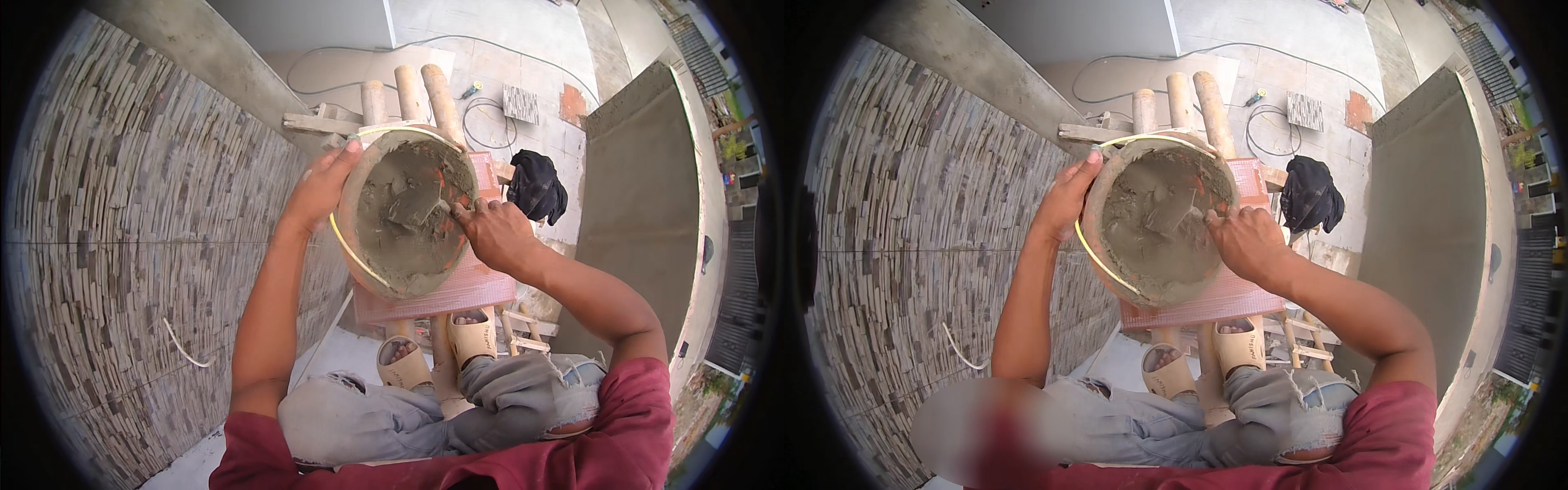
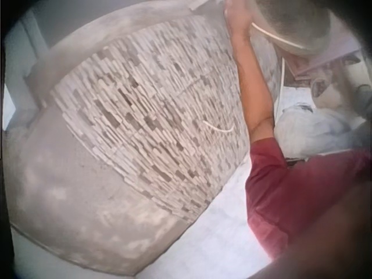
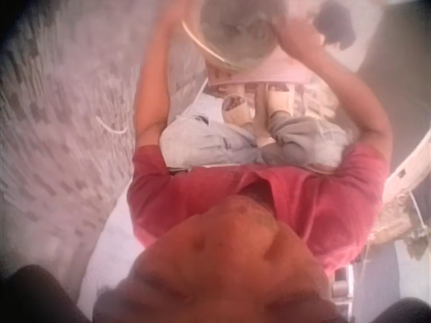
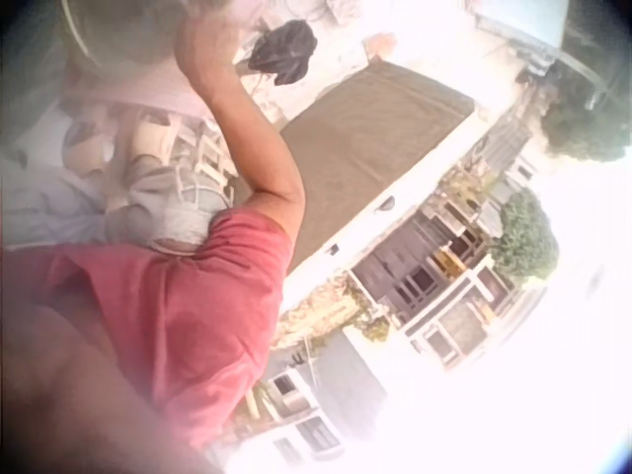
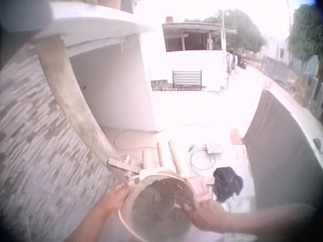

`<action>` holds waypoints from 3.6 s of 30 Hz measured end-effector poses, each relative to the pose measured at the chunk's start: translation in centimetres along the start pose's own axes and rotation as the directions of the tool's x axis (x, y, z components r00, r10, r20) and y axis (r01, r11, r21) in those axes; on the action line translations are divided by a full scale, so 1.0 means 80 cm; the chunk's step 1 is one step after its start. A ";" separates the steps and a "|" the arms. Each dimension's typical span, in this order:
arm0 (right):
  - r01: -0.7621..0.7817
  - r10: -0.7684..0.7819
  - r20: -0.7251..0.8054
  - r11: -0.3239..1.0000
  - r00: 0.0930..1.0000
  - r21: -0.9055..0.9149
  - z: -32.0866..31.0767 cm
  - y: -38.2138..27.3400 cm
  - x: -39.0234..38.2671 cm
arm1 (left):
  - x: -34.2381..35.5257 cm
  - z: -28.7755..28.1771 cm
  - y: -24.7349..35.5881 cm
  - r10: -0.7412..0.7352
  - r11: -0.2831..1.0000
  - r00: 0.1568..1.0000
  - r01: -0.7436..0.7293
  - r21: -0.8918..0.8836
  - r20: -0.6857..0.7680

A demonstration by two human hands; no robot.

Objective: The person measures and marks a tile, then applies adhesive to the back of the tile using a trowel. The person is preparing the tile for installation on a wall.

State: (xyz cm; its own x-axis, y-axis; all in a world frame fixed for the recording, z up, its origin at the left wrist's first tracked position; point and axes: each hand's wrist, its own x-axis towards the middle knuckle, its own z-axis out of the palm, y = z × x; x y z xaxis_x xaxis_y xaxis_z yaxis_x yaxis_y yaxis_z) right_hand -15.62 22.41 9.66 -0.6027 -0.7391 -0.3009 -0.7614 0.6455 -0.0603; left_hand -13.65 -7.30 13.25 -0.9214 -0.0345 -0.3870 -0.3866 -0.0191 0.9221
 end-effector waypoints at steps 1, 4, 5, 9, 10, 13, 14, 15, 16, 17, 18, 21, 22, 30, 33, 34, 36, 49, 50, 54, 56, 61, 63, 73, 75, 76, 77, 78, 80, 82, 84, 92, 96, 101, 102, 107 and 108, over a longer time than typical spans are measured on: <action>0.016 -0.016 -0.070 1.000 0.997 0.003 -0.009 -0.007 -0.004 | 0.001 -0.005 0.002 -0.003 1.000 1.000 0.003 0.000 -0.005; 0.072 -0.060 -0.238 0.997 0.969 0.042 -0.032 -0.033 0.000 | -0.001 -0.012 0.010 -0.034 0.998 0.999 0.033 0.055 0.026; 0.087 -0.068 -0.224 0.993 0.972 0.076 -0.037 -0.039 0.010 | -0.003 -0.011 0.012 -0.038 0.998 0.999 0.037 0.057 0.030; 0.108 -0.086 -0.219 0.990 0.972 0.092 -0.027 -0.055 0.048 | -0.011 0.005 0.014 0.004 0.994 0.999 -0.001 0.112 -0.034; 0.069 -0.057 -0.119 0.993 0.991 0.098 -0.017 -0.054 0.052 | -0.013 0.007 0.013 -0.005 0.994 1.000 0.006 0.106 -0.012; 0.048 -0.041 -0.046 0.986 0.998 0.163 0.010 -0.045 0.070 | -0.014 0.004 0.011 0.062 0.993 0.996 -0.068 0.092 0.069; 0.055 -0.058 0.007 0.975 0.998 0.213 0.015 -0.038 0.074 | -0.013 -0.002 0.011 0.014 0.991 0.999 -0.019 0.135 0.036; 0.032 -0.064 0.120 0.968 0.991 0.250 0.016 -0.031 0.076 | -0.011 -0.011 0.013 -0.011 0.986 0.999 0.005 0.167 0.036; 0.021 -0.111 0.246 0.939 0.963 0.343 0.013 -0.024 0.076 | -0.011 -0.021 0.014 -0.041 0.979 0.999 0.033 0.201 0.036; -0.036 -0.152 0.417 0.911 0.896 0.411 0.005 -0.013 0.074 | -0.009 -0.029 0.014 -0.076 0.972 0.997 0.079 0.221 -0.023; -0.106 -0.199 0.565 0.881 0.800 0.460 -0.008 -0.002 0.069 | -0.009 -0.033 0.010 -0.011 0.985 1.000 0.011 0.173 -0.005; -0.372 -0.082 0.488 0.542 0.869 0.753 -0.049 0.015 0.021 | -0.015 -0.043 0.002 0.055 0.996 0.997 -0.052 0.066 -0.052; -0.320 -0.121 0.422 0.477 0.898 0.818 -0.063 0.013 0.007 | -0.017 -0.042 0.000 0.035 0.998 0.999 -0.033 0.059 -0.039; 0.225 -0.267 0.024 0.854 0.963 0.468 -0.067 -0.071 -0.010 | -0.009 0.003 0.018 0.016 0.988 0.999 -0.021 0.150 0.036; 0.203 -0.271 0.127 0.898 0.954 0.390 -0.019 -0.082 -0.017 | -0.011 0.015 0.024 0.004 0.964 0.997 -0.025 0.264 0.079; 0.172 -0.258 0.216 0.921 0.942 0.350 -0.007 -0.079 -0.019 | -0.011 0.018 0.025 0.014 0.957 0.995 -0.042 0.286 0.099; 0.145 -0.272 0.250 0.891 0.929 0.431 0.002 -0.054 -0.015 | -0.008 0.020 0.025 0.001 0.941 0.992 -0.043 0.337 0.123; 0.230 -0.241 0.089 0.966 0.966 0.118 0.014 -0.041 -0.069 | 0.006 0.011 0.025 0.060 0.985 0.996 -0.069 0.161 0.059; 0.211 -0.224 0.207 0.974 0.952 0.085 0.017 -0.031 -0.060 | 0.005 0.012 0.023 0.036 0.988 0.998 -0.044 0.148 0.055; 0.098 -0.169 0.227 0.950 0.959 0.296 0.009 -0.001 -0.033 | 0.008 0.006 0.023 0.024 0.992 0.997 -0.033 0.123 0.070; 0.106 -0.175 0.134 0.907 0.975 0.407 -0.003 -0.008 -0.022 | 0.008 0.003 0.023 0.010 0.991 0.999 -0.017 0.131 0.051; 0.168 -0.175 -0.042 0.809 0.984 0.563 -0.018 -0.048 0.033 | 0.004 0.008 0.024 0.008 0.997 1.000 -0.010 0.080 0.028; 0.277 -0.267 -0.077 0.895 0.961 0.350 -0.012 -0.067 0.035 | 0.007 0.013 0.023 0.024 0.983 0.997 -0.037 0.182 0.075; 0.299 -0.316 0.079 0.939 0.946 0.170 0.012 -0.051 0.046 | -0.004 -0.006 0.014 0.040 0.982 0.999 -0.043 0.182 0.018; 0.238 -0.262 0.190 0.961 0.946 0.140 -0.004 -0.044 0.042 | -0.010 -0.016 0.010 0.031 0.980 0.999 -0.028 0.199 -0.008; 0.221 -0.264 0.203 0.952 0.943 0.211 -0.014 -0.041 0.042 | -0.014 -0.021 0.008 0.052 0.984 0.999 -0.052 0.172 0.006; 0.192 -0.263 0.272 0.946 0.926 0.263 -0.025 -0.032 0.041 | -0.016 -0.024 0.005 0.061 0.988 0.998 -0.062 0.143 0.009; 0.157 -0.257 0.323 0.939 0.911 0.306 -0.034 -0.026 0.042 | -0.018 -0.025 0.003 0.059 0.992 0.998 -0.060 0.109 0.013; 0.149 -0.249 0.303 0.937 0.920 0.317 -0.044 -0.025 0.043 | -0.019 -0.025 0.002 0.067 0.992 0.997 -0.070 0.109 0.031; 0.145 -0.238 0.248 0.929 0.939 0.340 -0.044 -0.029 0.048 | -0.019 -0.017 0.002 0.061 0.992 0.997 -0.065 0.113 0.036; 0.159 -0.224 0.126 0.906 0.966 0.391 -0.034 -0.036 0.055 | -0.017 -0.005 0.003 0.058 0.989 0.998 -0.062 0.131 0.034; 0.052 -0.178 0.297 0.920 0.938 0.388 0.032 -0.028 0.023 | -0.014 0.011 0.013 0.037 0.963 0.997 -0.052 0.266 0.061; 0.005 -0.027 0.160 0.990 0.987 0.140 0.029 -0.020 0.011 | -0.006 0.010 0.004 0.069 0.986 0.997 -0.074 0.150 0.040; 0.178 -0.183 0.053 0.981 0.982 0.079 -0.002 -0.028 0.009 | -0.006 -0.008 0.007 0.045 0.997 0.997 -0.049 -0.059 -0.069; 0.207 -0.208 0.031 0.978 0.978 0.039 -0.008 -0.028 0.010 | -0.006 -0.010 0.007 0.059 0.997 0.997 -0.062 -0.055 -0.049; 0.247 -0.246 0.031 0.969 0.969 -0.017 -0.030 -0.027 0.005 | -0.008 -0.008 0.000 0.073 0.996 0.997 -0.075 -0.042 -0.032; 0.244 -0.243 0.040 0.970 0.969 -0.005 -0.032 -0.026 0.003 | -0.010 -0.007 0.000 0.064 0.996 0.997 -0.066 -0.058 -0.035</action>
State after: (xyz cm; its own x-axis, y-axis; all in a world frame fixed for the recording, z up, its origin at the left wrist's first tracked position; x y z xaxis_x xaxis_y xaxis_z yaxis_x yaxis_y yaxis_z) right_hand -14.79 20.36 12.18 -0.3892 -0.8656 -0.3150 -0.8866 0.4448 -0.1267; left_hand -12.85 -7.85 13.54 -0.9422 -0.0707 -0.3275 -0.3224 -0.0744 0.9437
